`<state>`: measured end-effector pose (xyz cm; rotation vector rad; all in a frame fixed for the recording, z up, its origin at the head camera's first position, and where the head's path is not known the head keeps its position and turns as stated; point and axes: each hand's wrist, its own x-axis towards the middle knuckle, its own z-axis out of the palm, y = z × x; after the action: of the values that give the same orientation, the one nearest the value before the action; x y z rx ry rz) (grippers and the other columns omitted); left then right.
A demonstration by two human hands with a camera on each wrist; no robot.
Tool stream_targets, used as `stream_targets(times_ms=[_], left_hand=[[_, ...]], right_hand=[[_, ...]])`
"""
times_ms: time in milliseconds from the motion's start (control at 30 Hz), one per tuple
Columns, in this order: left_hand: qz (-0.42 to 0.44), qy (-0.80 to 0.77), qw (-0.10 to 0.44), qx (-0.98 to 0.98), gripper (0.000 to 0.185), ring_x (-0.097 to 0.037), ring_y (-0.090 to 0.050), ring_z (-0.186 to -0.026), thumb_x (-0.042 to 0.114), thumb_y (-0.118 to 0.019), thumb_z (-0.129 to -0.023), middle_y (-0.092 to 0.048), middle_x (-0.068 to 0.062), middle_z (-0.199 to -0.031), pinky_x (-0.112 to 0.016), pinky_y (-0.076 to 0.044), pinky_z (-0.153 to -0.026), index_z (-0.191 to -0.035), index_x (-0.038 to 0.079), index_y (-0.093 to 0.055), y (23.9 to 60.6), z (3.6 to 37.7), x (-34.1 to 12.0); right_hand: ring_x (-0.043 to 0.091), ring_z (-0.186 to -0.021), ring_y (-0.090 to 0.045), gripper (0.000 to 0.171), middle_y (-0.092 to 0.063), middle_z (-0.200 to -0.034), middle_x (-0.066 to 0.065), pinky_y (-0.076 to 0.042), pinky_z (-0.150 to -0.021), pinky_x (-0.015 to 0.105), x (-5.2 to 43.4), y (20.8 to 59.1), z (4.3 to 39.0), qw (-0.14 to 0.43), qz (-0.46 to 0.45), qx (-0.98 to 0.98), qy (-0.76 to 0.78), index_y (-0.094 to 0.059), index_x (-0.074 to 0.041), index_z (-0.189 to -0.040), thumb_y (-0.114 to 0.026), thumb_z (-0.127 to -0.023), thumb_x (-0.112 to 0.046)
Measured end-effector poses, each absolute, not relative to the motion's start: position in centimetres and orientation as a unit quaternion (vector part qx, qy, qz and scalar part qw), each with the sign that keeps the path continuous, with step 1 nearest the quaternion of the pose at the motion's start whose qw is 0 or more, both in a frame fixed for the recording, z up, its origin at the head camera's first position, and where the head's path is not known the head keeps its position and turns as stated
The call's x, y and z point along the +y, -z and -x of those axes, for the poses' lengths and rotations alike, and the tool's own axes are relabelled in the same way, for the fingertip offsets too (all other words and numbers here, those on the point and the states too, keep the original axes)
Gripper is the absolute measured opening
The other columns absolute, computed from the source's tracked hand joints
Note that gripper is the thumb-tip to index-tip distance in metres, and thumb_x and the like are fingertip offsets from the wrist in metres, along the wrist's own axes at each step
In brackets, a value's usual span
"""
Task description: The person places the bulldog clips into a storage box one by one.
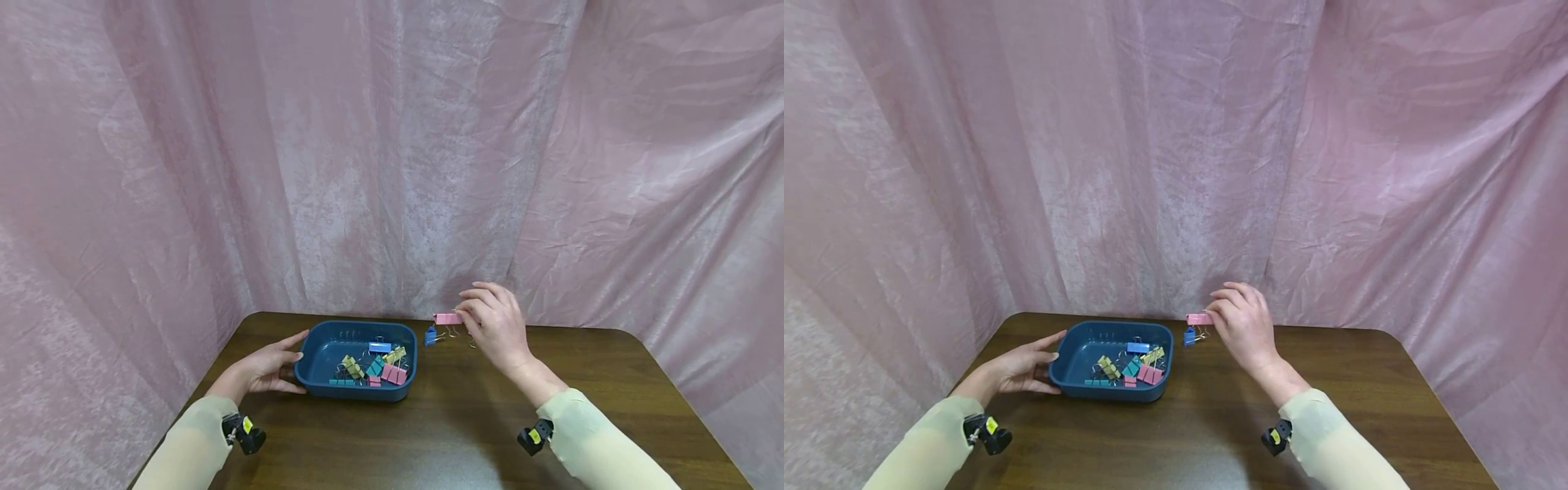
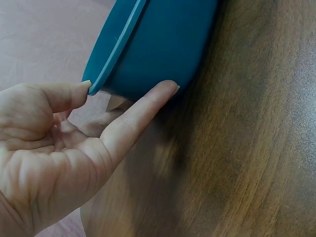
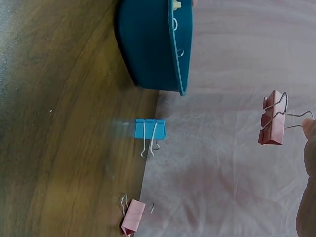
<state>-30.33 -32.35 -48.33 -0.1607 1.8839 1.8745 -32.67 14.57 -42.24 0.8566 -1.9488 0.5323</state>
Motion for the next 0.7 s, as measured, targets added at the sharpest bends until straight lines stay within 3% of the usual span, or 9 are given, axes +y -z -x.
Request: stream_targets(times_ms=[700], left_hand=[[0.056, -0.686, 0.238, 0.685, 0.061, -0.057, -0.048, -0.13, 0.008, -0.038, -0.111, -0.025, -0.038, -0.155, -0.067, -0.053, -0.087, -0.166, 0.023, -0.016, 48.3, 30.4, -32.4]], right_hand=[[0.033, -0.116, -0.062, 0.005, -0.075, -0.107, 0.006, -0.043, -0.102, 0.051, 12.6, 42.4, 33.1, 0.449, -0.349, -0.793, -0.22, -0.076, -0.011, -0.089, -0.08, -0.087, -0.013]])
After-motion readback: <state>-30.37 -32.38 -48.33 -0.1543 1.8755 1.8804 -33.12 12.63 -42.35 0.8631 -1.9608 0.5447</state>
